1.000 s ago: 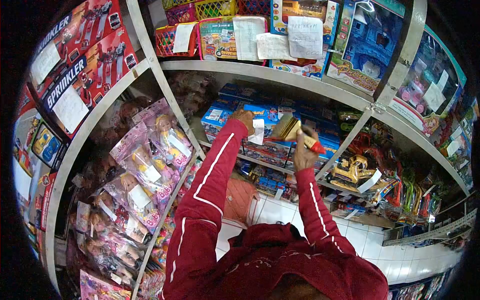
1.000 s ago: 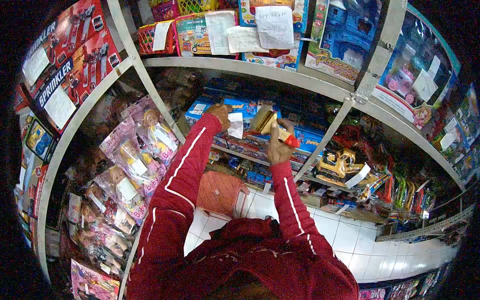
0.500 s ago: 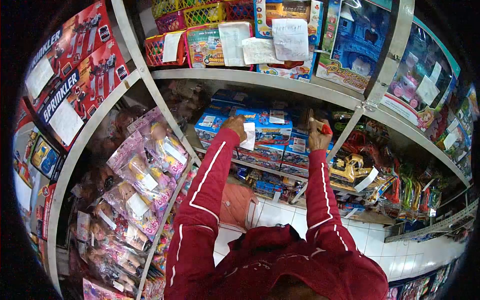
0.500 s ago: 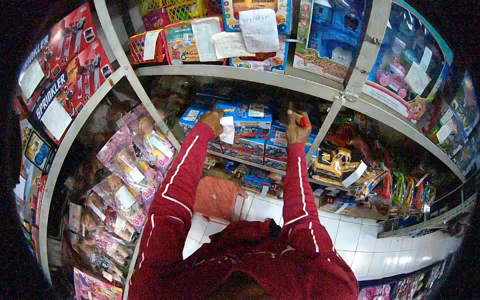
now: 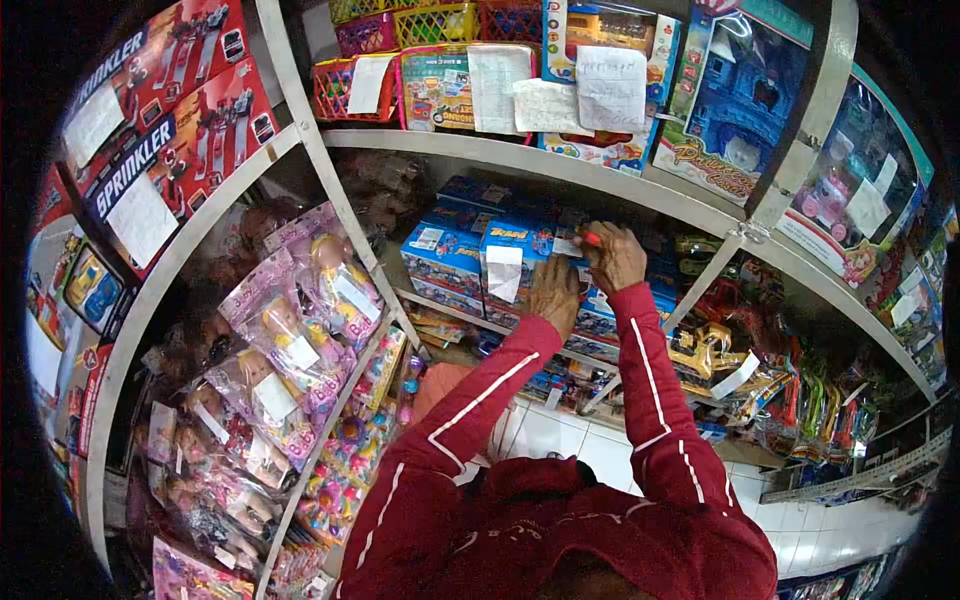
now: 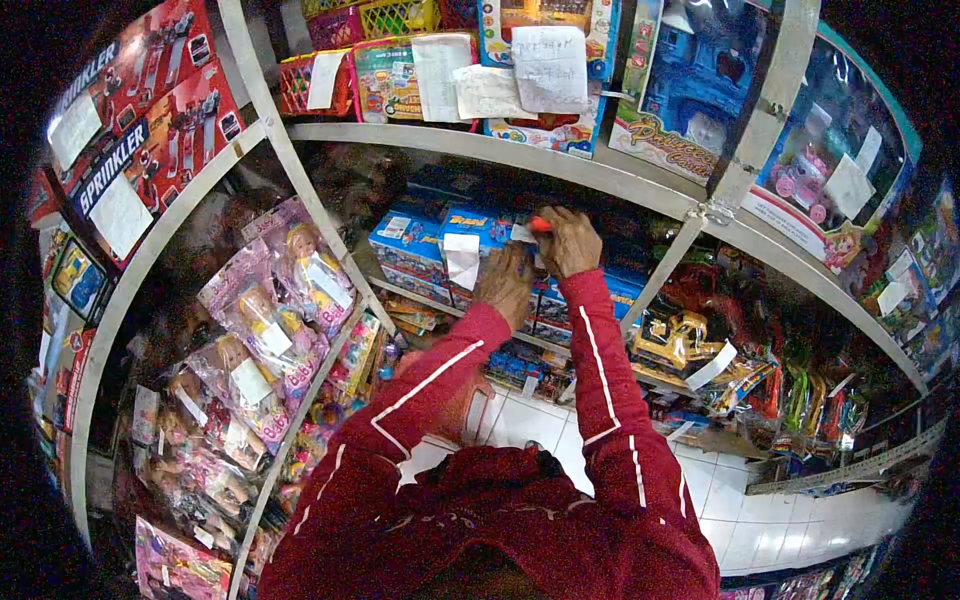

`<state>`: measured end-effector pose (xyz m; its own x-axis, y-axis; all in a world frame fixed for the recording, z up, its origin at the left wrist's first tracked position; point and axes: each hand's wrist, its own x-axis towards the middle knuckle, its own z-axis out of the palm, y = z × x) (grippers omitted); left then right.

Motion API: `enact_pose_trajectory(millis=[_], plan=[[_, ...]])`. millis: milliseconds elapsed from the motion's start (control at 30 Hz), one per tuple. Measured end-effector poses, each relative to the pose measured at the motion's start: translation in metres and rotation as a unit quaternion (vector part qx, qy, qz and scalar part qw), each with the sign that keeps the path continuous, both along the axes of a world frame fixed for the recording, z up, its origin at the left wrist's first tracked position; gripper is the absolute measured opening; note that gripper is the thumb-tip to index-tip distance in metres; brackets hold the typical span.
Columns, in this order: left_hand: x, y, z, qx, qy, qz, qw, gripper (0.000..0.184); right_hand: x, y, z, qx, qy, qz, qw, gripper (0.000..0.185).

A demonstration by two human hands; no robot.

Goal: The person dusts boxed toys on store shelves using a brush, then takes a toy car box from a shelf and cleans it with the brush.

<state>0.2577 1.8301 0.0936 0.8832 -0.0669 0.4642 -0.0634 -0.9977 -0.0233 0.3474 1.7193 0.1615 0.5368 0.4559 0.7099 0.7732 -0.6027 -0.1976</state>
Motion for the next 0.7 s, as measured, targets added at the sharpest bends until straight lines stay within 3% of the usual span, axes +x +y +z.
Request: enact_pose_trajectory(millis=[67,167,200,267,367,433,467,533,600,667,700], plan=[[0.011,-0.007,-0.022,0.009,-0.043,0.036,0.998,0.056,0.004,0.022,0.004,-0.011,0.007,0.038,0.999,0.017],[0.003,-0.009,-0.015,-0.095,0.009,0.031,0.995,0.054,0.005,0.06,0.004,-0.037,0.003,0.078,0.996,0.014],[0.012,-0.006,-0.032,-0.139,-0.021,0.042,0.989,0.049,0.002,0.074,0.005,-0.051,0.0,0.088,0.995,0.014],[0.016,0.0,-0.03,-0.287,0.119,0.064,0.949,0.048,-0.002,0.103,0.008,-0.07,0.01,0.111,0.991,0.015],[0.067,0.003,-0.123,-0.343,0.084,0.043,0.935,0.052,-0.004,0.134,0.018,-0.101,0.055,0.15,0.982,0.017],[0.086,-0.008,-0.147,-0.499,0.026,-0.056,0.865,0.052,-0.006,0.144,0.037,-0.143,0.087,0.178,0.97,0.021],[0.094,-0.014,-0.156,-0.568,-0.005,-0.107,0.816,0.053,0.0,0.149,0.043,-0.188,0.072,0.222,0.954,0.026],[0.104,-0.021,-0.157,-0.685,-0.066,-0.209,0.695,0.053,-0.013,0.156,0.07,-0.27,0.11,0.204,0.934,0.027],[0.098,-0.019,-0.151,-0.72,-0.092,-0.257,0.638,0.055,-0.003,0.171,0.069,-0.305,0.096,0.211,0.924,0.034],[0.054,-0.018,-0.097,-0.695,-0.082,-0.259,0.666,0.058,0.008,0.19,0.055,-0.353,0.021,0.19,0.916,0.035],[0.06,-0.014,-0.105,-0.62,-0.032,-0.201,0.758,0.057,0.011,0.199,0.05,-0.374,-0.017,0.178,0.91,0.036]])
